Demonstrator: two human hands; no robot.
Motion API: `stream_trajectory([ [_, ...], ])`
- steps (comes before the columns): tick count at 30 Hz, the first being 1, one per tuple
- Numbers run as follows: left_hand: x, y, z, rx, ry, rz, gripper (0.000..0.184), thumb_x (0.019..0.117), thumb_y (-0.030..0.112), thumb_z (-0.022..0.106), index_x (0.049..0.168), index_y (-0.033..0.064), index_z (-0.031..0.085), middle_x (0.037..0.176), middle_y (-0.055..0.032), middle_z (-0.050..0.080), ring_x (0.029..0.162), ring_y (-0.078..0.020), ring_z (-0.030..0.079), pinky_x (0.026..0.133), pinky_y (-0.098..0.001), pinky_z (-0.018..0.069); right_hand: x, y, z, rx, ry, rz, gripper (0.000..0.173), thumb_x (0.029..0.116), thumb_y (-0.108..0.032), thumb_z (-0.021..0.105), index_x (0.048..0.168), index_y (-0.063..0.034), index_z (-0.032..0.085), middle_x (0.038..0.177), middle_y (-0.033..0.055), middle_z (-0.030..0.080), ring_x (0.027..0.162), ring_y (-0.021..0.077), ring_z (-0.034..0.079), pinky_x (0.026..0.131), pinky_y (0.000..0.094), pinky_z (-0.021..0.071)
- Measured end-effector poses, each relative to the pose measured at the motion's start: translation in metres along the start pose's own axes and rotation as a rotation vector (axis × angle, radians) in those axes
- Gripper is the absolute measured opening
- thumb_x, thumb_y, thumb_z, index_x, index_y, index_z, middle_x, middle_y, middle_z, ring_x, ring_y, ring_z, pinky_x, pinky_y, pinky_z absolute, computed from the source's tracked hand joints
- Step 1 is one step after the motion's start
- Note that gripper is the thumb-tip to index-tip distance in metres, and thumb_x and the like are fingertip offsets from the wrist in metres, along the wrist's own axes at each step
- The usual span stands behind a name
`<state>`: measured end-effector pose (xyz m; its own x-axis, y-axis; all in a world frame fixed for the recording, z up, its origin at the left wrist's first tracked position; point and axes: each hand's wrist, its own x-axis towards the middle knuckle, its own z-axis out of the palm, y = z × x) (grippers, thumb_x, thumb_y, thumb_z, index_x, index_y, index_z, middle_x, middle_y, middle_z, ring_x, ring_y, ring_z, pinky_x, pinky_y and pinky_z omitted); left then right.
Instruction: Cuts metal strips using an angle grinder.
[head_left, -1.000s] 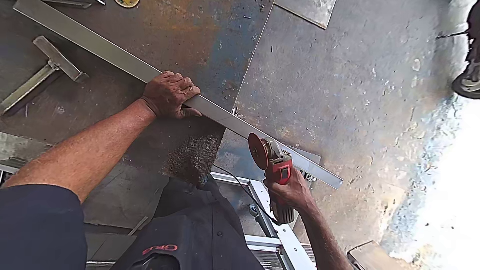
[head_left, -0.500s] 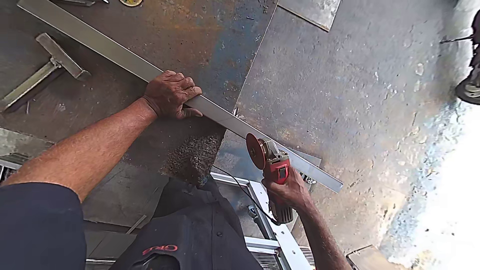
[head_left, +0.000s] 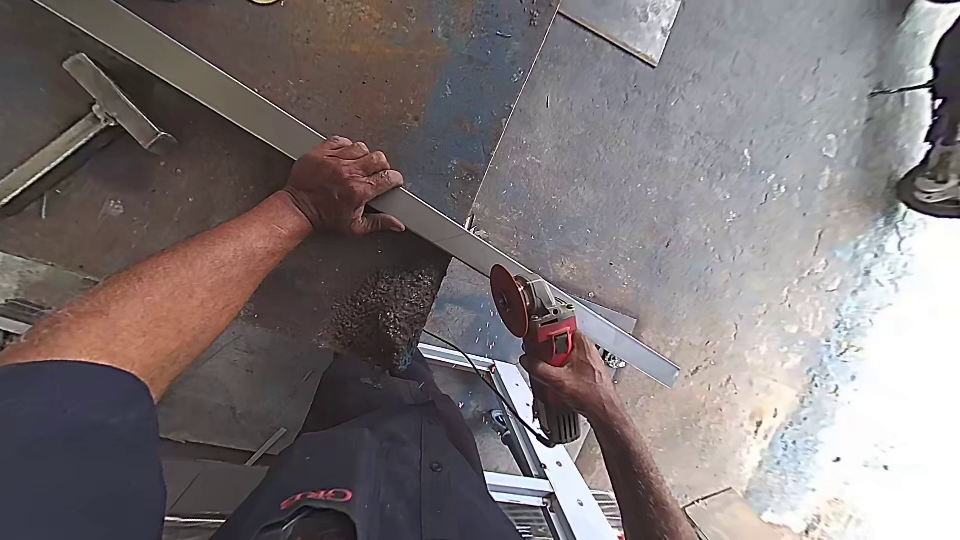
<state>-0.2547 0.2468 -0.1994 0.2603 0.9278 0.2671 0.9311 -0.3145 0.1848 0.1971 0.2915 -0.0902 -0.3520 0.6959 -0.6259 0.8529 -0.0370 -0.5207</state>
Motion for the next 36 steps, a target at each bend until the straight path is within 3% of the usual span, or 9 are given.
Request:
stream_trajectory([
  [16, 0.001, -0.002, 0.001, -0.012, 0.003, 0.028, 0.085, 0.0954, 0.080, 0.030, 0.121, 0.0083, 0.068, 0.102, -0.0162, 0.070, 0.094, -0.0364, 0.067, 0.085, -0.0514, 0.0513, 0.001, -0.006, 0.003, -0.110, 0.053, -0.006, 0.073, 0.0660, -0.049, 0.082, 0.122, -0.0056, 0.062, 0.098, 0.0007, 0.071, 0.091, 0.0063, 0.068, 0.083, 0.0327, 0.0569],
  [36, 0.001, -0.002, -0.001, -0.018, -0.012, 0.032, 0.087, 0.0964, 0.079, 0.026, 0.125, 0.0088, 0.067, 0.110, -0.0174, 0.071, 0.103, -0.0368, 0.068, 0.089, -0.0521, 0.0510, 0.002, -0.014, 0.007, -0.158, 0.085, 0.006, 0.076, 0.0656, -0.047, 0.083, 0.122, -0.0002, 0.062, 0.102, 0.0077, 0.071, 0.095, 0.0137, 0.068, 0.087, 0.0386, 0.0557],
])
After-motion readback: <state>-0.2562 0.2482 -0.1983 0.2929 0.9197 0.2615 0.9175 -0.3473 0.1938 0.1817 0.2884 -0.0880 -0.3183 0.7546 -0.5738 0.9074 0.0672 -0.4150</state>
